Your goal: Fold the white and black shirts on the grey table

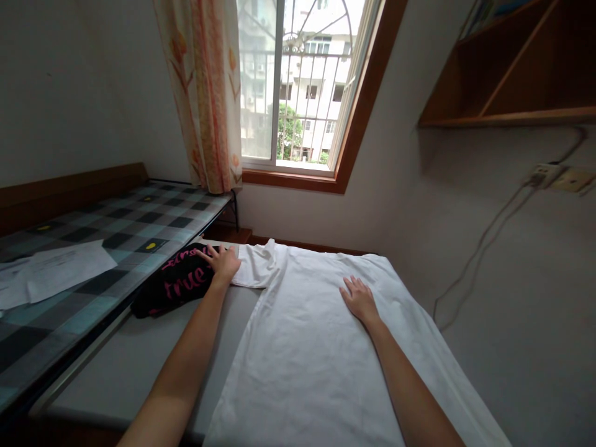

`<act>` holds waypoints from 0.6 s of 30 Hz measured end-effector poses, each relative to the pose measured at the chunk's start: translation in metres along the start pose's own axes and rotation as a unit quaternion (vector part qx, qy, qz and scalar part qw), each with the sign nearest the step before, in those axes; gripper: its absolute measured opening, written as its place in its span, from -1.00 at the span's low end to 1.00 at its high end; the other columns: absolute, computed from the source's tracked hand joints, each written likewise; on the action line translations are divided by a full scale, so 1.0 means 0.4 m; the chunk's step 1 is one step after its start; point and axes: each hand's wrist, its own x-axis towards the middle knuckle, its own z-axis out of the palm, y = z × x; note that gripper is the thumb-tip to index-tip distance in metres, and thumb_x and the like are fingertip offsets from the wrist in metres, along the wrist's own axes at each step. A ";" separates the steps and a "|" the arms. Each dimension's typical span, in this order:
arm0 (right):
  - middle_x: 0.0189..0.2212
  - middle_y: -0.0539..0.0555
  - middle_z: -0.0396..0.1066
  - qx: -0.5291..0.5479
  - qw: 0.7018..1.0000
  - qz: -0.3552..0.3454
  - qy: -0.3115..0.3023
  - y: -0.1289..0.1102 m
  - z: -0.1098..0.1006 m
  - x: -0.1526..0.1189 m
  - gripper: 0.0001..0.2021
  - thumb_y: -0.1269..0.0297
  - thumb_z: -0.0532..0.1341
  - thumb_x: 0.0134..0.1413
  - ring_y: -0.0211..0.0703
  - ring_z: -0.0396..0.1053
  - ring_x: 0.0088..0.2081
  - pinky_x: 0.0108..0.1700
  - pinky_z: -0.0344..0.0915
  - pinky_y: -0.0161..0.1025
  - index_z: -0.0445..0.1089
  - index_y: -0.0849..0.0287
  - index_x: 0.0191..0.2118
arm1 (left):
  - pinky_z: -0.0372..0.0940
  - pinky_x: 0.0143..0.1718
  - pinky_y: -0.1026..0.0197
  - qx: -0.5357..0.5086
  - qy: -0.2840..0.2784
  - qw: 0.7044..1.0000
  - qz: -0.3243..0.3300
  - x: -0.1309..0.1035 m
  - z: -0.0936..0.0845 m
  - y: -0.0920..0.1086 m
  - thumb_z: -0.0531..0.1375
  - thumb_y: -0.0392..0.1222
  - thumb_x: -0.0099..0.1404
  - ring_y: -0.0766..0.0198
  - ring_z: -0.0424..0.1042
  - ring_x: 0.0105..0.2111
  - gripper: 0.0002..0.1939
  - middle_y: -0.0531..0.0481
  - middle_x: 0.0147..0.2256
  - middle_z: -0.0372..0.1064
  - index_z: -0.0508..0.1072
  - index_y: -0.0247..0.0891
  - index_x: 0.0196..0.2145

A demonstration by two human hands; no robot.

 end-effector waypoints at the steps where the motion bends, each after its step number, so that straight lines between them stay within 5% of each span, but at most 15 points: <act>1: 0.30 0.19 0.05 -0.001 1.000 0.000 0.000 0.001 0.001 0.000 -0.48 0.09 -0.06 0.29 0.04 -0.05 0.32 0.28 -0.12 -0.03 0.17 0.18 0.27 | -0.23 0.07 -0.57 0.021 -0.013 1.000 -0.019 0.004 0.000 -0.007 0.23 -0.02 0.11 -0.48 -0.10 0.23 -0.54 -0.28 0.14 0.24 0.48 -0.16 -0.03; 7: 0.31 0.18 0.05 -0.005 1.000 0.000 0.002 0.003 0.004 0.001 -0.48 0.09 -0.07 0.29 0.02 -0.04 0.32 0.28 -0.11 -0.04 0.17 0.17 0.27 | -0.02 0.04 -0.34 0.076 -0.047 0.996 -0.022 0.018 0.034 -0.031 0.08 -0.18 0.22 -0.27 0.25 0.05 -0.63 -0.33 0.04 0.34 0.50 -0.22 -0.05; 11: 0.31 0.20 0.04 -0.002 1.000 -0.001 -0.001 0.001 0.001 0.000 -0.48 0.10 -0.07 0.29 0.03 -0.05 0.32 0.28 -0.12 -0.04 0.17 0.18 0.27 | 0.02 0.01 -0.19 0.038 -0.041 0.998 -0.013 0.017 0.024 -0.034 -0.02 -0.33 0.24 -0.16 0.28 0.01 -0.62 -0.29 -0.05 0.43 0.54 -0.24 -0.13; 18: 0.30 0.20 0.06 -0.009 1.000 -0.002 0.004 0.000 0.002 0.000 -0.48 0.10 -0.07 0.29 0.05 -0.03 0.31 0.27 -0.10 -0.04 0.18 0.19 0.27 | 0.04 -0.07 -0.12 -0.067 0.058 0.995 -0.050 0.031 -0.037 -0.038 -0.01 -0.27 0.28 -0.07 0.30 -0.06 -0.65 -0.19 -0.10 0.44 0.51 -0.12 -0.13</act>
